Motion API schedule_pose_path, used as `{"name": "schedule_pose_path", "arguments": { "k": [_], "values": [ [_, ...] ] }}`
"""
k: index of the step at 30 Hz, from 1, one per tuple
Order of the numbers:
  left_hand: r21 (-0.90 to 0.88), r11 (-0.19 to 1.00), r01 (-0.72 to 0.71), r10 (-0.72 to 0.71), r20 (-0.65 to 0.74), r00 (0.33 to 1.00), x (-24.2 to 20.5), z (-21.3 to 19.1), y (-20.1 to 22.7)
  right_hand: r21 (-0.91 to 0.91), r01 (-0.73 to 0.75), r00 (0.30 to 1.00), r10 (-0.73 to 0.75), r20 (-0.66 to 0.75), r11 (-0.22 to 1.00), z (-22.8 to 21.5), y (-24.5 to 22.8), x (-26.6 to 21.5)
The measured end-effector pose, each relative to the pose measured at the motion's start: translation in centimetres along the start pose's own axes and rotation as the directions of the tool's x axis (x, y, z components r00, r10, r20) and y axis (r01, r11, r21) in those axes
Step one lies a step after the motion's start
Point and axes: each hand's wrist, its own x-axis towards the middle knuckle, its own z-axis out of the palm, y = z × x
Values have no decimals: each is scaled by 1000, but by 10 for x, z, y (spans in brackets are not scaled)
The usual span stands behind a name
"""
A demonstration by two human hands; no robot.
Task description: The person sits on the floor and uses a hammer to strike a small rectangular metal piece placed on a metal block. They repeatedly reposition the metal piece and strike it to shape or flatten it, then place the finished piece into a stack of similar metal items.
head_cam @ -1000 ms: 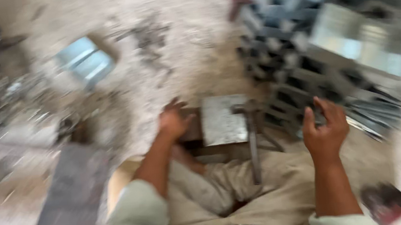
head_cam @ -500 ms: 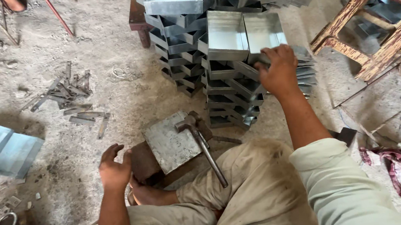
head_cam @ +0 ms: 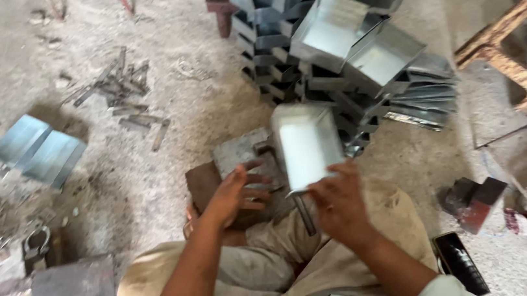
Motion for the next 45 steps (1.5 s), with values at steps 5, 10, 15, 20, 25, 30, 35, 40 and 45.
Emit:
{"name": "schedule_pose_path", "arguments": {
  "k": [5,10,15,20,25,30,35,40,45],
  "values": [
    [67,998,-16,29,-203,979,3,-9,-8,285,85,934,-176,311,955,47,-20,-17],
    [768,632,-98,522,-328,787,-49,-51,31,212,-337,934,298,195,917,93,38,-28],
    [930,364,-48,715,-246,654,-57,-27,85,-17,-848,438,719,540,529,134,95,-61],
    [982,-77,172,671,-76,737,-21,-8,87,47,-912,351,718,601,407,124,103,-65],
    [968,-233,96,723,106,683,8,1,43,92,-974,202,619,759,206,87,104,-64],
    [968,-252,10,736,185,651,15,12,23,319,-592,805,526,274,740,43,70,-27],
    [969,-244,31,751,168,639,21,14,28,502,-482,862,493,121,719,-28,35,42],
    [974,-226,34,749,151,645,20,13,26,355,-257,921,339,-192,899,-31,25,51],
    [974,-223,36,736,144,661,20,14,26,224,-392,917,361,170,892,33,30,35]
  ]
}}
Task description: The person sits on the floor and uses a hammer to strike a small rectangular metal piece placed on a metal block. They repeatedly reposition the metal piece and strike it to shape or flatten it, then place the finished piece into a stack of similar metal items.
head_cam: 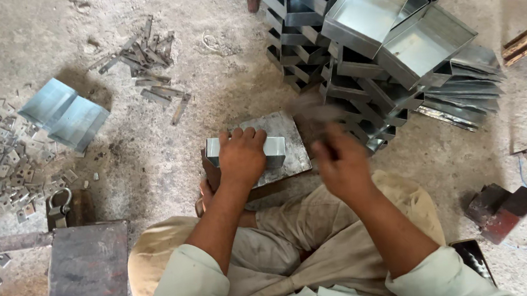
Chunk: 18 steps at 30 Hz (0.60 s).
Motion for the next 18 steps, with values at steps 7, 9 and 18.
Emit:
{"name": "schedule_pose_path", "arguments": {
  "k": [7,9,18],
  "values": [
    [-15,1000,8,-8,-27,1000,-1,-1,3,38,-62,997,63,-34,997,-15,-4,9],
    [-22,1000,13,-14,-23,1000,0,-1,3,53,-109,991,112,-72,993,-10,-4,7],
    [-209,978,-12,-20,-151,988,-9,-17,8,24,-230,955,221,199,973,-8,12,9]
  ]
}}
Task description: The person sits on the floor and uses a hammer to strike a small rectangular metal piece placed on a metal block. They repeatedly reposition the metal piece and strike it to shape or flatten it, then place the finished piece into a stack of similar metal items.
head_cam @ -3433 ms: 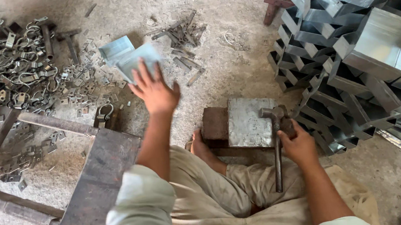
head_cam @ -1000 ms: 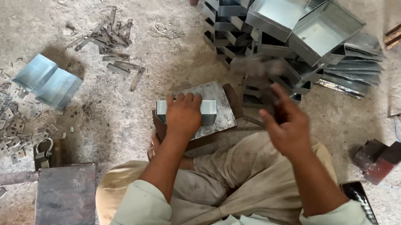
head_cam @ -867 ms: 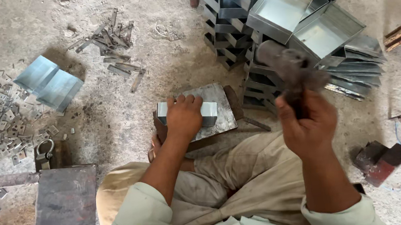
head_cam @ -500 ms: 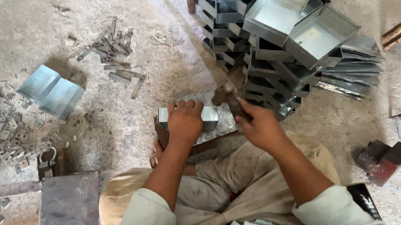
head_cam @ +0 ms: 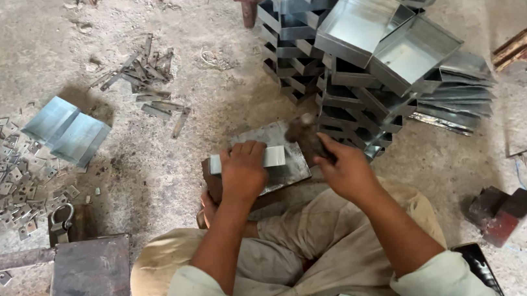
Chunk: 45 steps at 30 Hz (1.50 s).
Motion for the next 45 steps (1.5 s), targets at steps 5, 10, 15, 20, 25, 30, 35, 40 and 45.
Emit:
{"name": "schedule_pose_path", "arguments": {
  "k": [5,10,15,20,25,30,35,40,45],
  "values": [
    [-502,860,90,-250,-261,932,-9,24,-3,-185,-115,989,95,-111,976,-41,-41,1],
    [-537,790,296,-391,-70,918,-23,57,-11,9,323,876,-295,-381,946,-63,-76,-7],
    [-520,820,237,-342,-114,933,-23,65,-15,38,368,883,-336,-328,929,-15,-69,-11],
    [-492,775,398,-431,50,901,-22,63,-13,-111,400,906,-411,-101,910,30,-63,-8],
    [-525,788,320,-383,-11,924,-27,62,-12,-185,358,893,-393,-218,915,12,-77,-16],
    [-535,801,268,-352,-58,934,-28,60,-10,-102,378,876,-391,-282,920,-4,-97,-23],
    [-509,832,221,-317,-109,942,-33,65,-9,-69,426,864,-428,-266,902,6,-96,-14],
    [-440,859,263,-346,-117,931,-36,77,-12,-174,377,921,-348,176,910,19,-101,19],
    [-456,836,305,-365,-47,930,-37,80,-16,-137,458,880,-470,-70,878,4,-110,3]
  ]
}}
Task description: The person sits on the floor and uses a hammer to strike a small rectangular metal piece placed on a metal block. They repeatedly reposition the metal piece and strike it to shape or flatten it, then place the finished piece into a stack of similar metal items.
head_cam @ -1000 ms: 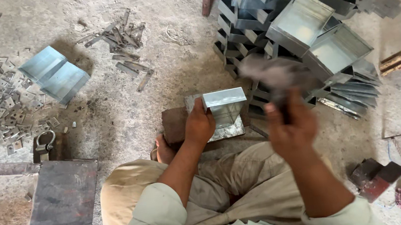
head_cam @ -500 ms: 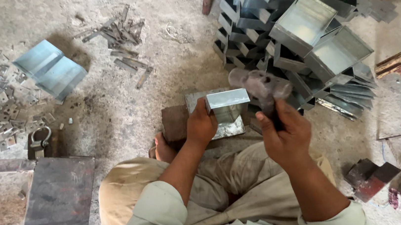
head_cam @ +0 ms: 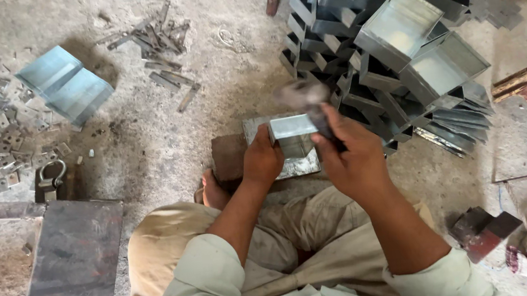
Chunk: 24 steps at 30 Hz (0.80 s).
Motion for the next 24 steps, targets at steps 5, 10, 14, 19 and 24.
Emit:
{"name": "schedule_pose_path", "arguments": {
  "k": [5,10,14,19,24],
  "values": [
    [6,999,49,-49,-16,999,11,-4,9,-106,-3,998,9,55,994,20,14,-14],
    [20,997,-77,78,-35,996,11,-6,5,-30,-123,991,122,-49,992,20,24,-25],
    [0,1000,-14,14,-62,998,10,-5,9,-48,-56,992,50,-118,997,28,28,-34],
    [4,1000,26,-25,-39,999,10,-7,10,-3,-58,996,58,-65,998,25,35,-39],
    [6,1000,-7,7,-59,998,13,-7,7,-102,-115,986,101,-133,988,28,52,-51]
  ]
}}
